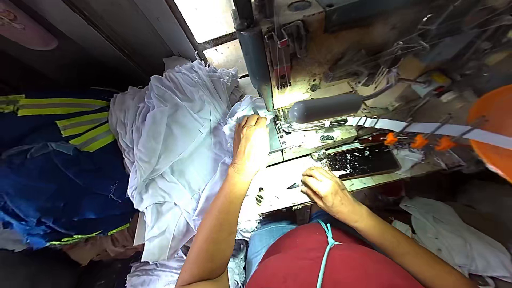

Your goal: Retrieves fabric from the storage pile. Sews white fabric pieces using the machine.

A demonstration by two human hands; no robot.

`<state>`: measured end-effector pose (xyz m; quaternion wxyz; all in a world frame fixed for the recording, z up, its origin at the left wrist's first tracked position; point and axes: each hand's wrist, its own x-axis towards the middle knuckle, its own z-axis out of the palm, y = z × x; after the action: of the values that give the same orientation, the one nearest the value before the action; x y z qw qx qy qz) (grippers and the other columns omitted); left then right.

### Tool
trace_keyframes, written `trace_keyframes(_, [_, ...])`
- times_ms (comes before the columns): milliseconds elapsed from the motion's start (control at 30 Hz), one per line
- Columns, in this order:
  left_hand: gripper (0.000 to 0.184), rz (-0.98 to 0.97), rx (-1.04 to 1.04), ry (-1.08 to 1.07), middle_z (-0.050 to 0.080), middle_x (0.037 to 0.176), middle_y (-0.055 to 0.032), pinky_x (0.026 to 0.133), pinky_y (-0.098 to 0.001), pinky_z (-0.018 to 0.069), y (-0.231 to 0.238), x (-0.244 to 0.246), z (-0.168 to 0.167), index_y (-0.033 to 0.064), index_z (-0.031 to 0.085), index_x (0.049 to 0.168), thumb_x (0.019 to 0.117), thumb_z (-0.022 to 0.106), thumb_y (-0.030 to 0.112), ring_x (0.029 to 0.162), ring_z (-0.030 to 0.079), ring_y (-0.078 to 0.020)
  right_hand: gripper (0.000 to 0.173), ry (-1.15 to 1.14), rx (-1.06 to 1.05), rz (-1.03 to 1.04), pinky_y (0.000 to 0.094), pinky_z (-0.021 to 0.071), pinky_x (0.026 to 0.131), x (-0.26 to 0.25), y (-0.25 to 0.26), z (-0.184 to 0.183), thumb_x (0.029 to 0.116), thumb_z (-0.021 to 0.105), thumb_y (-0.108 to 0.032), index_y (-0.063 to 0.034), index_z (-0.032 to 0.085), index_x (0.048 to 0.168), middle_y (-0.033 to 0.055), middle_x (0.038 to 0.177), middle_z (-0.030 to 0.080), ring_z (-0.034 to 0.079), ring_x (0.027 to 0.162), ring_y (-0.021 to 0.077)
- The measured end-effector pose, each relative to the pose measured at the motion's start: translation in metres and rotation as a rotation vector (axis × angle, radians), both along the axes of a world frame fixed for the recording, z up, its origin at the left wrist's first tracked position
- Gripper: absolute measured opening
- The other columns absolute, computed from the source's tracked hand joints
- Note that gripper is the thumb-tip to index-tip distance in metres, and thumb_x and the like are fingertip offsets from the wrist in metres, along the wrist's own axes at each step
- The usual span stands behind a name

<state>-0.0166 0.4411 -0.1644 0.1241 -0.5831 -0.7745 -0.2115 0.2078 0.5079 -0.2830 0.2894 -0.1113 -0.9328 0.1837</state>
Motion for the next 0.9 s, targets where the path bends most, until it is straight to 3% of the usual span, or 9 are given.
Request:
trace_keyframes(167, [0.019,0.06,0.014,-0.015,0.07,0.107,-0.0234,0.089,-0.0601,0.0534,-0.009,-0.009,0.002,-0.0044,0.071,0.102,0.1001,0.06,0.012,0.106,0.067,-0.042,0.015,-0.033,0.089,-0.028,0.0426,0.0583,0.089,-0.007,-0.006,-0.007,0.0969,0.059,-0.004,-0.0032,0.073,0.101,0.0134,0.103,0.072,0.07,0.103,0.0301])
trace_keyframes(267, [0.019,0.055,0.046,0.022,0.067,0.099,-0.0269,0.082,-0.0647,0.0507,-0.014,-0.013,0.006,-0.0063,0.067,0.095,0.0944,0.06,0.011,0.1,0.066,-0.0473,0.014,-0.007,0.149,-0.063,0.0412,0.0593,0.082,-0.015,-0.003,-0.008,0.0961,0.058,-0.001,-0.0025,0.072,0.097,0.0124,0.099,0.072,0.071,0.097,0.0292])
trace_keyframes(367, [0.022,-0.068,0.16,0.057,0.067,0.092,-0.0262,0.077,-0.0597,0.049,-0.014,-0.015,0.005,-0.0066,0.064,0.086,0.0908,0.054,0.013,0.091,0.066,-0.0456,0.014,0.033,0.12,-0.066,0.0406,0.0581,0.082,-0.021,-0.001,-0.013,0.0971,0.056,-0.001,-0.0023,0.069,0.091,0.0134,0.098,0.071,0.069,0.096,0.0298])
trace_keyframes(467, [0.029,-0.12,0.108,-0.06,0.066,0.078,-0.0188,0.065,-0.0481,0.0506,-0.013,-0.011,0.011,-0.0052,0.067,0.092,0.0923,0.06,0.022,0.071,0.065,-0.0302,0.019,0.063,-0.015,-0.045,0.0418,0.0567,0.086,-0.021,0.002,-0.015,0.1015,0.053,-0.008,-0.001,0.068,0.093,0.0154,0.098,0.071,0.069,0.098,0.0315])
trace_keyframes(567, [0.037,-0.15,-0.068,-0.169,0.069,0.08,-0.0126,0.066,-0.0424,0.0515,-0.019,-0.022,0.022,-0.0005,0.07,0.101,0.0969,0.058,0.034,0.07,0.065,-0.0203,0.027,0.06,-0.391,0.034,0.0399,0.0556,0.083,-0.015,0.005,0.003,0.1065,0.047,-0.014,0.0041,0.067,0.102,0.0181,0.096,0.069,0.069,0.091,0.0275])
trace_keyframes(667, [0.029,-0.152,-0.172,-0.156,0.062,0.074,-0.0131,0.063,-0.0499,0.0469,-0.025,-0.028,0.032,-0.0021,0.066,0.092,0.0968,0.062,0.026,0.067,0.06,-0.0262,0.033,0.052,-0.771,0.074,0.029,0.0572,0.073,-0.008,0.008,0.046,0.1091,0.041,-0.014,0.0088,0.064,0.114,0.0149,0.093,0.067,0.066,0.075,0.0146])
trace_keyframes(767, [0.016,-0.043,-0.226,-0.275,0.067,0.082,-0.0169,0.071,-0.0545,0.0529,-0.028,-0.025,0.042,-0.0034,0.069,0.098,0.0938,0.073,0.011,0.075,0.066,-0.0311,0.031,0.074,-0.743,0.0,0.0228,0.0529,0.068,-0.012,0.012,0.068,0.1083,0.041,-0.016,0.004,0.064,0.114,0.0057,0.084,0.064,0.06,0.07,0.0065])
trace_keyframes(833, [0.01,-0.034,-0.18,-0.4,0.068,0.084,-0.0153,0.071,-0.0467,0.0548,-0.032,-0.029,0.042,-0.0027,0.069,0.1,0.0938,0.069,0.006,0.074,0.065,-0.025,0.029,0.085,-0.657,-0.057,0.0242,0.0514,0.068,-0.019,0.017,0.075,0.1058,0.051,-0.023,-0.0008,0.068,0.113,0.0031,0.082,0.064,0.058,0.07,0.0057])
trace_keyframes(900, [0.005,-0.101,-0.117,-0.545,0.065,0.076,-0.0077,0.06,-0.03,0.0521,-0.038,-0.038,0.036,-0.0001,0.066,0.097,0.0958,0.064,0.004,0.063,0.06,-0.0116,0.024,0.118,-0.541,-0.103,0.0245,0.0466,0.063,-0.028,0.019,0.084,0.1,0.06,-0.027,-0.0046,0.068,0.103,-0.0004,0.074,0.058,0.053,0.065,0.0047])
